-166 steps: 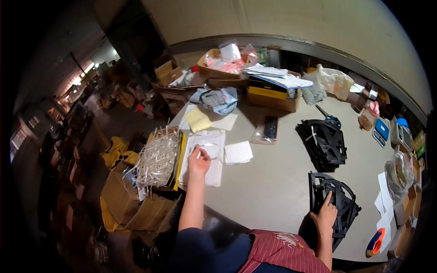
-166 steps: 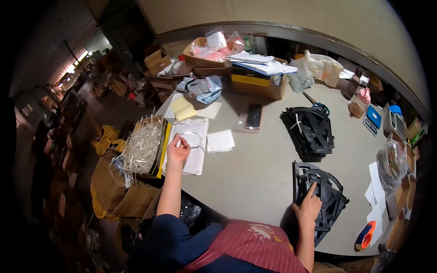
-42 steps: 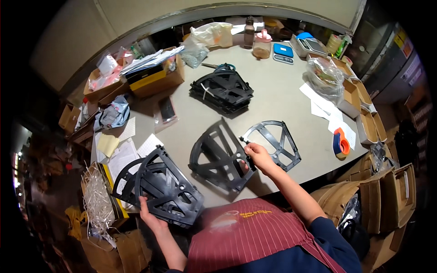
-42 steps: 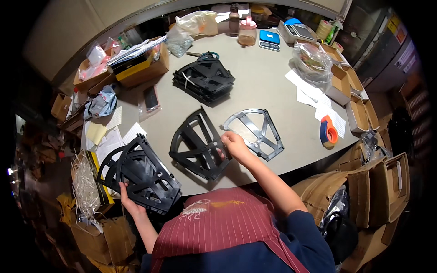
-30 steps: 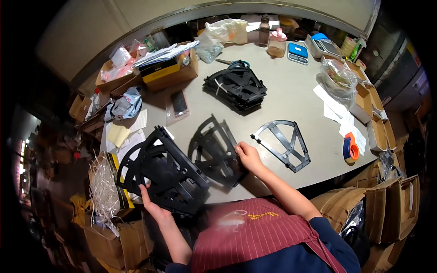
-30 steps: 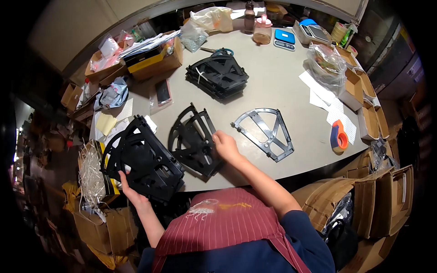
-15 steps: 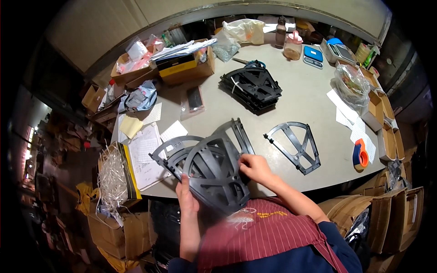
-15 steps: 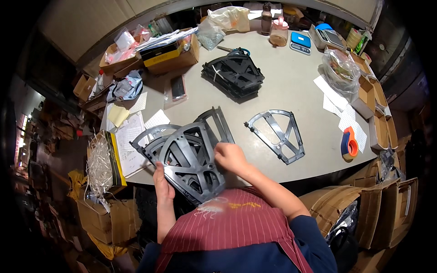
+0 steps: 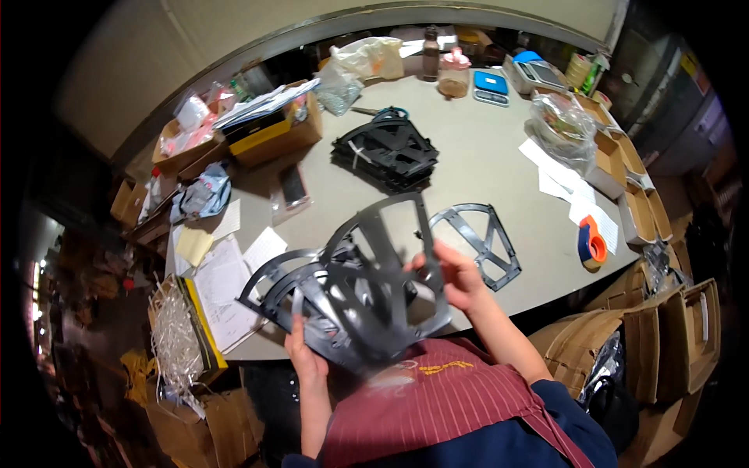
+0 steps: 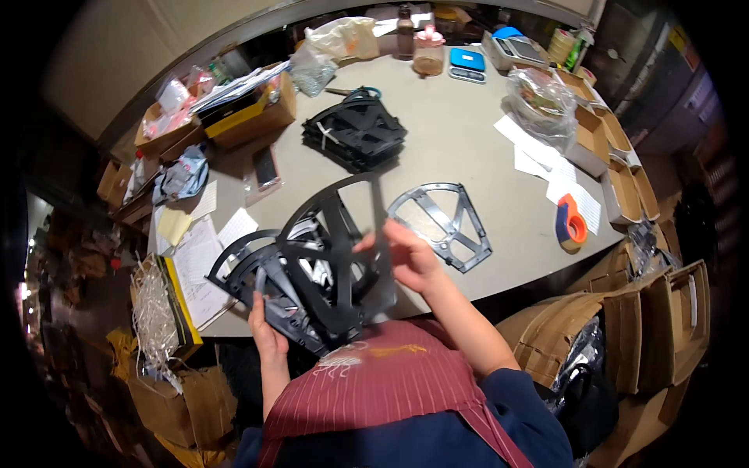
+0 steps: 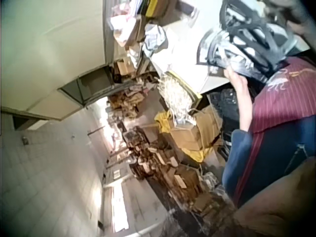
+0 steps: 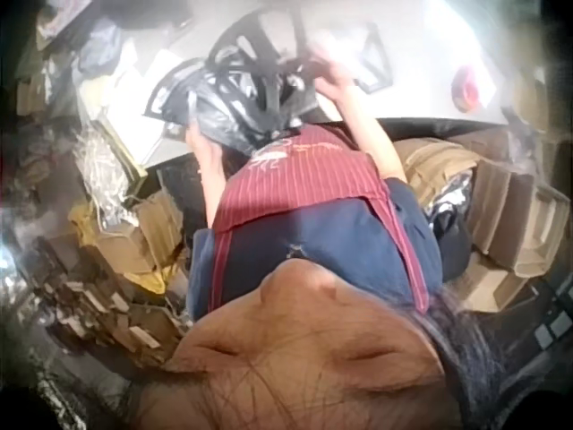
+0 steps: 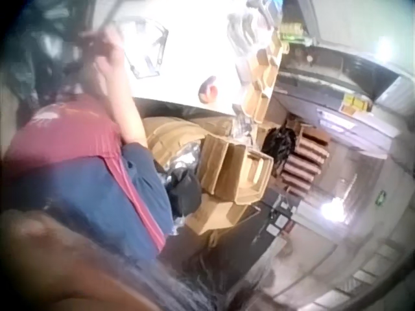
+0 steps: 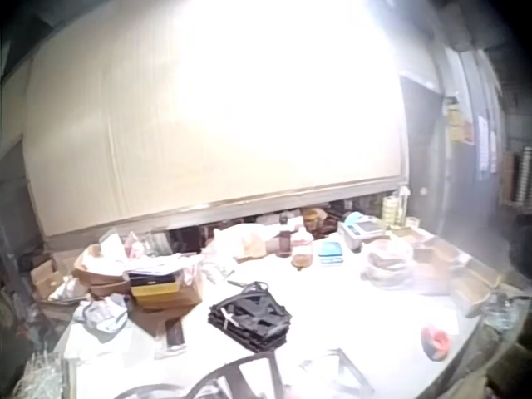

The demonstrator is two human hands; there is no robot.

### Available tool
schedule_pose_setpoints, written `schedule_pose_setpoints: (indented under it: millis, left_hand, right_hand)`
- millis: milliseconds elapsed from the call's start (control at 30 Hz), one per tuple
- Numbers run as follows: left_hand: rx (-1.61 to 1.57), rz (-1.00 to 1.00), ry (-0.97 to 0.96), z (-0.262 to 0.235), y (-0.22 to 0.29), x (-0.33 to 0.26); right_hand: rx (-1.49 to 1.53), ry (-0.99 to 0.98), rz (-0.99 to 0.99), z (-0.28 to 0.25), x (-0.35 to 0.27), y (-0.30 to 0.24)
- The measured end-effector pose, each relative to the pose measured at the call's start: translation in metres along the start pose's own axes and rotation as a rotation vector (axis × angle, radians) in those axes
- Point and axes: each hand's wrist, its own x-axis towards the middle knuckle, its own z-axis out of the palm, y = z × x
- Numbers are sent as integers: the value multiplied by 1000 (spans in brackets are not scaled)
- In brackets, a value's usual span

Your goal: The person organizes and stacks plastic frame components on a work surface, placing small square padding materials on several of them before moving the components into large cardboard boxes and storage bags.

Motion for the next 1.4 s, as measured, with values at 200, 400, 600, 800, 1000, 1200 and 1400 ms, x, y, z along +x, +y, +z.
schedule_pose_setpoints:
  millis: [200, 400, 600, 800, 1000, 1200, 1400]
  left_hand:
    - [-45, 68, 198, 0, 16, -6]
    - [-57, 64, 144, 9, 21, 3]
    - [-36, 7, 102, 43, 23, -8]
    - [-15, -4, 31, 48, 10, -8]
    - [41, 13, -68, 54, -1, -15]
    - [63, -10, -105, 55, -1, -21]
    - [-104, 106, 51, 58, -2, -25]
  right_hand:
    - [-774, 267, -606, -10, -40, -99]
    - [-2164, 280, -779, -100, -25, -94]
    - [-2129, 177, -580, -131, -24, -20]
    - [-2201, 346, -655, -137, -24, -13]
    - [-1837, 287, -609, -76, 0, -9]
    - [-1619, 155, -235, -9, 2, 34]
    - [-1580, 301, -405, -8, 2, 18]
